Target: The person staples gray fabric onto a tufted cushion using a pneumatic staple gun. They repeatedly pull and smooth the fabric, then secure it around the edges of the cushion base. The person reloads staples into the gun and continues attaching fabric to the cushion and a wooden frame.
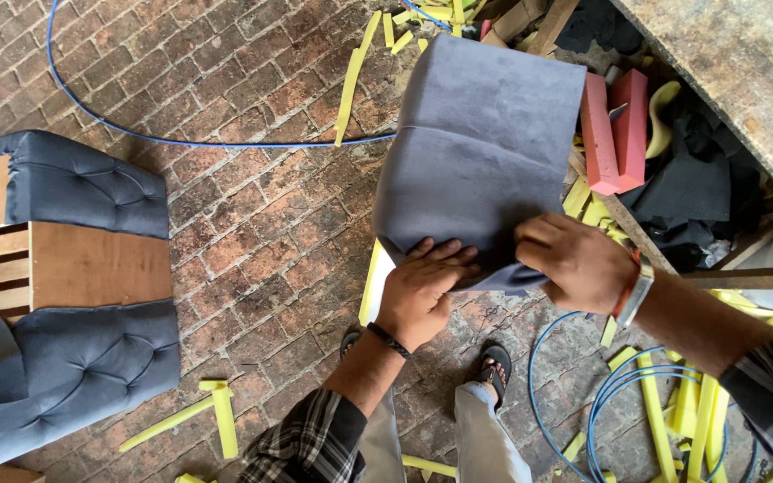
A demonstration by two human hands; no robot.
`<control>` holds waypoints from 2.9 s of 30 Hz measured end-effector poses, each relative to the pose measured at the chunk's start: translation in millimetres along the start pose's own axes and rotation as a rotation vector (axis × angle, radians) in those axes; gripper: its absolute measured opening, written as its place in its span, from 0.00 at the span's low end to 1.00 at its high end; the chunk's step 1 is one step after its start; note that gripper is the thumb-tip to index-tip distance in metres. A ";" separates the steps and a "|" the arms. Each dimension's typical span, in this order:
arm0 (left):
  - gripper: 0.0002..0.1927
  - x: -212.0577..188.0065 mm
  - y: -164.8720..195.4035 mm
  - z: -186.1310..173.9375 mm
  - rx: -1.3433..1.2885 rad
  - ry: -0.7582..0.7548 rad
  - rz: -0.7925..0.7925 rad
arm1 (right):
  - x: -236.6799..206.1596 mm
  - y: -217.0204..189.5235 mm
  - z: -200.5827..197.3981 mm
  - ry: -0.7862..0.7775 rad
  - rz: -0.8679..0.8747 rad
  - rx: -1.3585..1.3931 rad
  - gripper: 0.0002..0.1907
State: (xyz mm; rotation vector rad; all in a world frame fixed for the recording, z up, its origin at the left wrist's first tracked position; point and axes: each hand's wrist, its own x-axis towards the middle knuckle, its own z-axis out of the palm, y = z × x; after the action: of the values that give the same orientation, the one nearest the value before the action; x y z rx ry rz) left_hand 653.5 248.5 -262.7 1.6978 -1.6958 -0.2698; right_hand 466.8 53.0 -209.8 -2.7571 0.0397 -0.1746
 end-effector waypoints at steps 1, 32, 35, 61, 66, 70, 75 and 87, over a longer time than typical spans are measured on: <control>0.22 -0.8 -2.8 -1.6 0.001 0.011 -0.020 | -1.0 1.4 -0.9 -0.024 0.003 0.048 0.21; 0.39 89.1 -122.0 -73.1 0.333 -0.127 -0.437 | 62.4 -2.9 20.9 -0.011 -0.525 -0.322 0.11; 0.38 81.1 -109.0 -54.9 0.633 -0.204 -0.357 | 56.1 0.8 23.1 0.058 -0.553 -0.285 0.11; 0.41 90.3 7.7 8.2 0.581 -0.223 -0.171 | -0.4 -14.8 106.0 0.868 1.124 1.636 0.26; 0.41 91.6 4.8 12.2 0.616 -0.223 -0.173 | 48.8 -6.3 122.0 0.876 1.153 1.255 0.30; 0.42 94.2 8.8 20.8 0.640 -0.295 -0.262 | 61.0 -5.6 159.2 1.112 0.976 1.267 0.21; 0.44 92.1 35.4 45.4 0.653 -0.189 -0.517 | 63.5 0.3 164.9 1.187 0.751 1.205 0.12; 0.55 101.9 43.4 33.6 0.638 -0.350 -0.591 | -202.1 159.2 -43.6 0.849 0.962 -0.141 0.30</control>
State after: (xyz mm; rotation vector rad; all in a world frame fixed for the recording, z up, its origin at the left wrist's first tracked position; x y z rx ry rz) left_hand 610.9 146.9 -227.3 2.7617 -1.5663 -0.3300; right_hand 260.1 -100.6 -252.1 -2.2489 1.5575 -1.0355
